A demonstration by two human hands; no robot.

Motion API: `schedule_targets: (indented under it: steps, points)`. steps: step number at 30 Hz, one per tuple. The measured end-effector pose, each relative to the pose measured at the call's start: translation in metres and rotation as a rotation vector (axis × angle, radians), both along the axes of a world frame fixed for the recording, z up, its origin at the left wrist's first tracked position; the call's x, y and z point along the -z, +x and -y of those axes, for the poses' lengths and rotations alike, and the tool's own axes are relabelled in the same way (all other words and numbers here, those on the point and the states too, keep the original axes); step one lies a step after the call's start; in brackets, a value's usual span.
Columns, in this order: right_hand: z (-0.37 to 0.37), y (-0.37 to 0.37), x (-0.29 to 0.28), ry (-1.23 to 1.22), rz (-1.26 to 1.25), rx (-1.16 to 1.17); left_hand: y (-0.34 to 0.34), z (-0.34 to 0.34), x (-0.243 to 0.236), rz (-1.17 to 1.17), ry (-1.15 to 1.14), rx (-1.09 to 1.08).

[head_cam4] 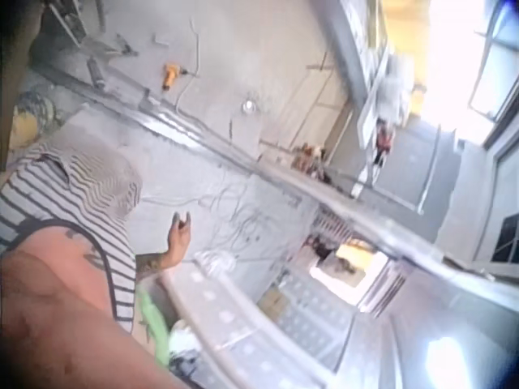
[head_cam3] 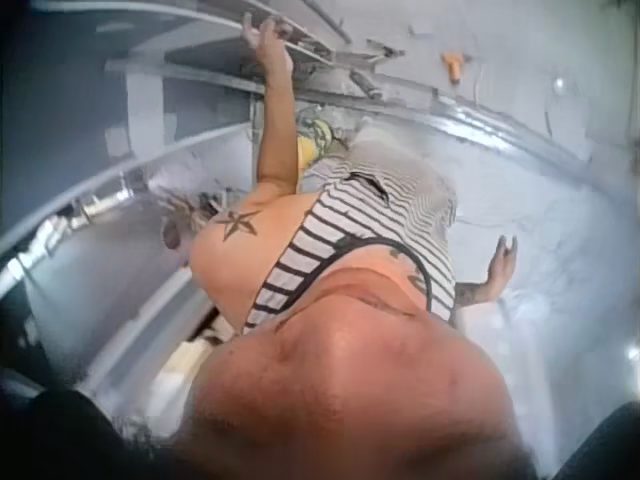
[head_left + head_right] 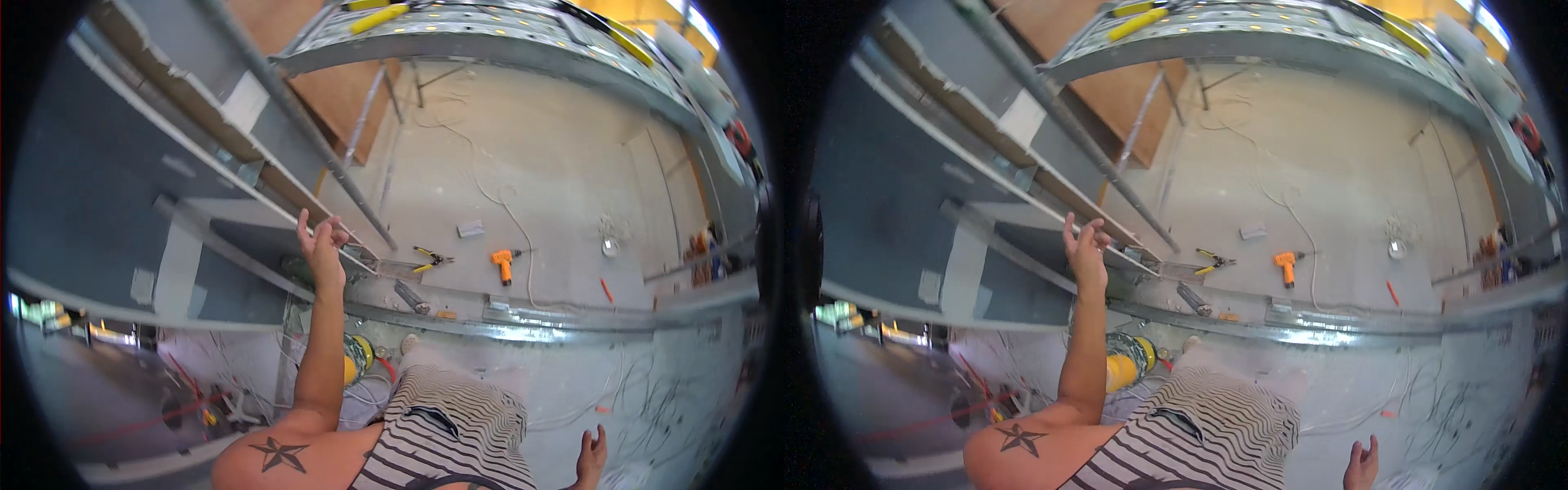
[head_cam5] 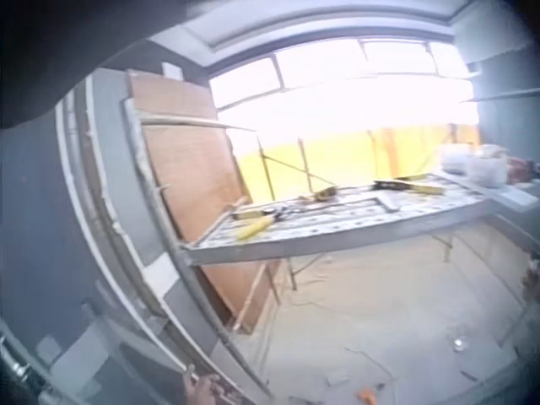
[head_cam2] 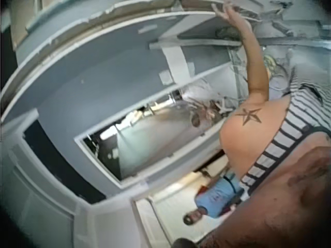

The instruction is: The person measures and marks a metal piece using a tape measure, ruler, and pencil, cuts it with shears, and fits it into the wall frame.

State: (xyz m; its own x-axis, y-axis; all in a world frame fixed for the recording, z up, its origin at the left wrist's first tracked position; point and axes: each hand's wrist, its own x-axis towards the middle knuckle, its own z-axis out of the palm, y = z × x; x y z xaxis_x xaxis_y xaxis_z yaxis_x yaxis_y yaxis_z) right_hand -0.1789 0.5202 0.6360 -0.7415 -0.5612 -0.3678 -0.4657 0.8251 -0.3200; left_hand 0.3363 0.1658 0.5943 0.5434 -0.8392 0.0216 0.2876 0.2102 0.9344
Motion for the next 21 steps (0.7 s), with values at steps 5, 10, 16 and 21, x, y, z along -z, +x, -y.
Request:
schedule_targets:
  steps: [5, 10, 16, 21]
  points:
    - [0.146, -0.102, -0.007, -0.192, -0.04, -0.396, -0.037, -0.052, 0.02, 0.129, 0.097, 0.014]
    - [0.263, -0.229, -0.05, -0.625, 0.103, -0.897, -0.155, -0.159, 0.159, 0.48, 0.663, 0.173]
    - [0.36, -0.268, -0.121, -0.838, -0.191, -1.332, -0.365, -0.26, 0.212, 0.718, 0.808, 0.313]
    - [0.376, -0.234, -0.149, -1.206, -0.312, -1.421, -0.449, -0.296, 0.26, 0.593, 0.436, 0.483]
